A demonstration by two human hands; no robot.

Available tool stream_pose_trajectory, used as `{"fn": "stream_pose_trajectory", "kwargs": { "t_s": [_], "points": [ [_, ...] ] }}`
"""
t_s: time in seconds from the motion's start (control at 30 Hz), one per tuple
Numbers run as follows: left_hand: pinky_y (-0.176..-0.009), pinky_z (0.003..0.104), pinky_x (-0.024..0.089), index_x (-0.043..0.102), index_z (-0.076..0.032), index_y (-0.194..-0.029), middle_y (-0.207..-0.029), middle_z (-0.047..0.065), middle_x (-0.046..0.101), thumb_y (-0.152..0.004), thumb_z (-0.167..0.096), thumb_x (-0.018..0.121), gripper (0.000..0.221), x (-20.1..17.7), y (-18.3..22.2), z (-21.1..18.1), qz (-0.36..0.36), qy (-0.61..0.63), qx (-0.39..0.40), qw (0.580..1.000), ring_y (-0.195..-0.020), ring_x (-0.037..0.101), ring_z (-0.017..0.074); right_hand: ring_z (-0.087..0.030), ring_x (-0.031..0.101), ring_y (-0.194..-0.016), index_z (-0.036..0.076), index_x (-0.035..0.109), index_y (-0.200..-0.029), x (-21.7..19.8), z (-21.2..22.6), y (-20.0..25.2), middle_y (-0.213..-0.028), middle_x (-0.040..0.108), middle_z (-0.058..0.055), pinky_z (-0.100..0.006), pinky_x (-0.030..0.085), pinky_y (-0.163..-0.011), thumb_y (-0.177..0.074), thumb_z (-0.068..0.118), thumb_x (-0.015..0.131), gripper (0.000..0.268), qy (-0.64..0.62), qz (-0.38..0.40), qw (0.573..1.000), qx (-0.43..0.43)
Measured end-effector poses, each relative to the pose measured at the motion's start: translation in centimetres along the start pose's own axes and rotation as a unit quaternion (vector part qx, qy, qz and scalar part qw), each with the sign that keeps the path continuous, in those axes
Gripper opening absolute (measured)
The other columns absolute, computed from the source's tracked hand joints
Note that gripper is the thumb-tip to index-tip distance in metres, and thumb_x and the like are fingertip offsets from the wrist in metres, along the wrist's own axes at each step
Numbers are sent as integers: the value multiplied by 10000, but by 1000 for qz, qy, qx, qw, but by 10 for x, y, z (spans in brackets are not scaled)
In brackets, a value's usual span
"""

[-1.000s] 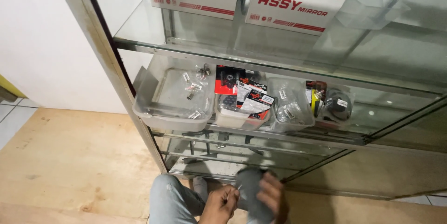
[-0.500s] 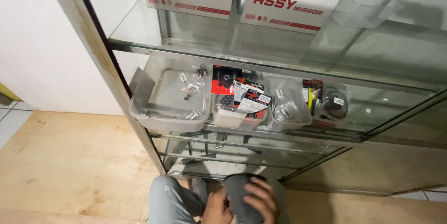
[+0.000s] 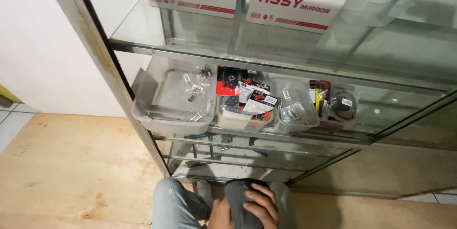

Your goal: Polishing a small metal motorcycle part with a cloth while sitting near a display case.

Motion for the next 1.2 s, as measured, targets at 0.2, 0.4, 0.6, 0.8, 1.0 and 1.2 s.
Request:
{"fn": "stream_pose_trajectory", "kwargs": {
  "t_s": [0.2,0.4,0.6,0.8,1.0,1.2],
  "points": [
    [-454,298,385,633,-10,-856,-506,84,543,-928,-136,724,171,22,18,50,180,113,-399,892,-437,496,110,-357,675,-1184,30,657,-1022,-11,-29,-34,-1213,702,-167,-471,527,-1018,-705,15,795,346,-4,-120,992,33],
    [-478,290,422,634,-9,-859,-536,57,600,-950,-139,681,166,31,23,61,154,150,-434,875,-478,548,92,-353,654,-1200,75,625,-1039,-31,-12,-27,-1228,680,-154,-435,546,-1011,-746,67,826,355,20,-191,981,-31],
    [-578,334,459,540,25,-1072,-762,211,575,-994,18,435,130,29,69,61,-26,-46,42,998,-620,606,276,-405,641,-1196,116,692,-1022,-4,3,-7,-1204,702,-114,-527,515,-1023,-640,152,769,391,8,35,986,-163],
    [-389,285,249,590,9,-910,-525,35,440,-1070,-123,584,208,98,129,108,149,499,-565,640,-382,353,94,-406,629,-1249,75,599,-1111,-36,-47,-43,-1281,652,-128,-514,530,-1059,-814,151,784,358,94,-151,984,-5],
    [-655,418,502,554,126,-1196,-995,260,651,-1237,-90,428,255,45,23,47,96,394,-73,911,-851,633,309,-388,686,-1129,134,722,-989,-15,24,-30,-1134,748,-72,-569,519,-994,-625,161,769,369,5,2,981,-195],
    [-365,259,203,507,-71,-827,-552,-30,365,-1091,-209,554,302,88,104,91,215,545,-539,605,-388,307,56,-420,629,-1244,107,692,-1099,-21,-14,-48,-1251,698,-121,-533,519,-1040,-914,472,717,409,114,-77,990,-30]
  ]
}}
Point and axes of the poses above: each hand's wrist, its own y-axis away from the middle knuckle, its own x-axis out of the palm, z = x × y, the point moved 9 cm from there along -y, towards the middle knuckle
